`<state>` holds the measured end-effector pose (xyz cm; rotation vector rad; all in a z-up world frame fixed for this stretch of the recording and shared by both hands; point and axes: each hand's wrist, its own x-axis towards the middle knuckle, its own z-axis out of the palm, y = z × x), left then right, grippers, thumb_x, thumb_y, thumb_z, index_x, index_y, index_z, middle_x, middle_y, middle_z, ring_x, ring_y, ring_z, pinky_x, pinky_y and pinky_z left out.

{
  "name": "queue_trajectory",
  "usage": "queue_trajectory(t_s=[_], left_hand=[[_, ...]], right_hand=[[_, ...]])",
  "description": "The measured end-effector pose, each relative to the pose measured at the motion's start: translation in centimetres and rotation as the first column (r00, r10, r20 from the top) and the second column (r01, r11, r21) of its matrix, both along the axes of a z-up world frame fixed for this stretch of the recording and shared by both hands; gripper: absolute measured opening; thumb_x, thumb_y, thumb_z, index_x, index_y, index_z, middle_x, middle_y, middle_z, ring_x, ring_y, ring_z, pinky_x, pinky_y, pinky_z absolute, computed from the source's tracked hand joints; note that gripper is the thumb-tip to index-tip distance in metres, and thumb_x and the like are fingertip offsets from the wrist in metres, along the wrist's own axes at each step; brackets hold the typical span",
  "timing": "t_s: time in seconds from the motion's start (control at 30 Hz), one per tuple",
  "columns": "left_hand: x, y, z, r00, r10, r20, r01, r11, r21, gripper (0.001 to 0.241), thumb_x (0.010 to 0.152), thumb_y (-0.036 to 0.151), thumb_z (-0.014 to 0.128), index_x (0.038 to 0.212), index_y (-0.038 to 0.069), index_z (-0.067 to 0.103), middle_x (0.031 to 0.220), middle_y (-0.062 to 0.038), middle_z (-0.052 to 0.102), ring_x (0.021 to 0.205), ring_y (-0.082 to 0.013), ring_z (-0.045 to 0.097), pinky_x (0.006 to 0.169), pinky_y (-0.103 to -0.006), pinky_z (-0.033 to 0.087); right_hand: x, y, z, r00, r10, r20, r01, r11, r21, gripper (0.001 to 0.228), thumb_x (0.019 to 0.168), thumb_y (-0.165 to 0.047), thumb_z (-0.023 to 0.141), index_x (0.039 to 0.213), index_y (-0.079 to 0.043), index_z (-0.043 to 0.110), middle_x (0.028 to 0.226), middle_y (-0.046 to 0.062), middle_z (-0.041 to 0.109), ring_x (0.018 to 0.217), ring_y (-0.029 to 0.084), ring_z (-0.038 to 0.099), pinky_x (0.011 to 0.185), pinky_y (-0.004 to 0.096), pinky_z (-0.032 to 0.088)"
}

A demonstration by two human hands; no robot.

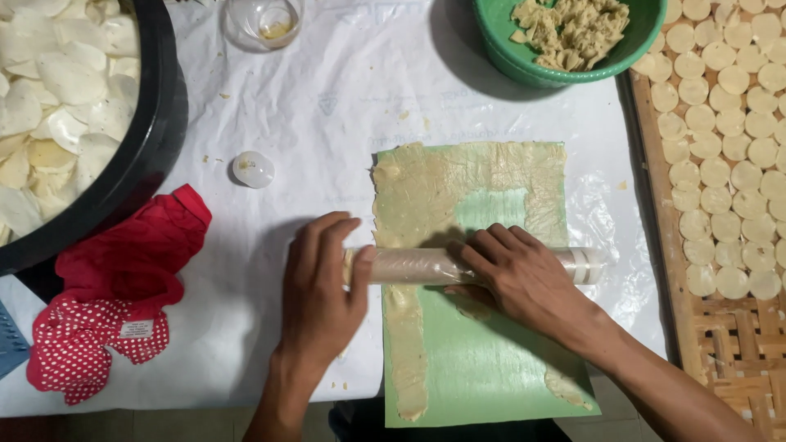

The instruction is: Roll out a thin layer of food paste or dough using a rolling pin on a mat.

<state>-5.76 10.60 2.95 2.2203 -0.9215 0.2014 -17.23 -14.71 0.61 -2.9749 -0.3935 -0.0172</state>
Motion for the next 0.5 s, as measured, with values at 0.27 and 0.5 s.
queue_trajectory(t_s=[0.27,0.5], left_hand=[[-3.4,-7.0,-1.9,0.998,-0.058,-0.003,0.058,0.995,0.078,0.052,0.107,0.033,0.049,0.137,-0.010,0.051,0.143,-0.035,0.045,0.142,-0.0509,0.040,0.115,-0.0601,0.032],[-4.1,-6.7,-2.8,0.994,-0.095,-0.060,0.103,0.984,0.144,0.056,0.101,0.030,0.056,0.140,-0.010,0.050,0.157,-0.033,0.031,0.149,-0.0539,0.026,0.120,-0.0628,0.029]], right_hand=[[-1.4,-0.1,1.3,0.999,-0.051,0.008,0.048,0.976,0.211,0.039,0.095,-0.045,0.066,0.108,-0.009,0.068,0.104,0.011,0.063,0.097,0.030,0.063,0.082,0.041,0.053],[-9.2,1.1,2.1,0.997,0.073,0.016,-0.074,0.948,0.310,0.065,0.086,-0.062,0.070,0.131,-0.016,0.060,0.127,0.008,0.061,0.117,0.026,0.059,0.101,0.042,0.052]])
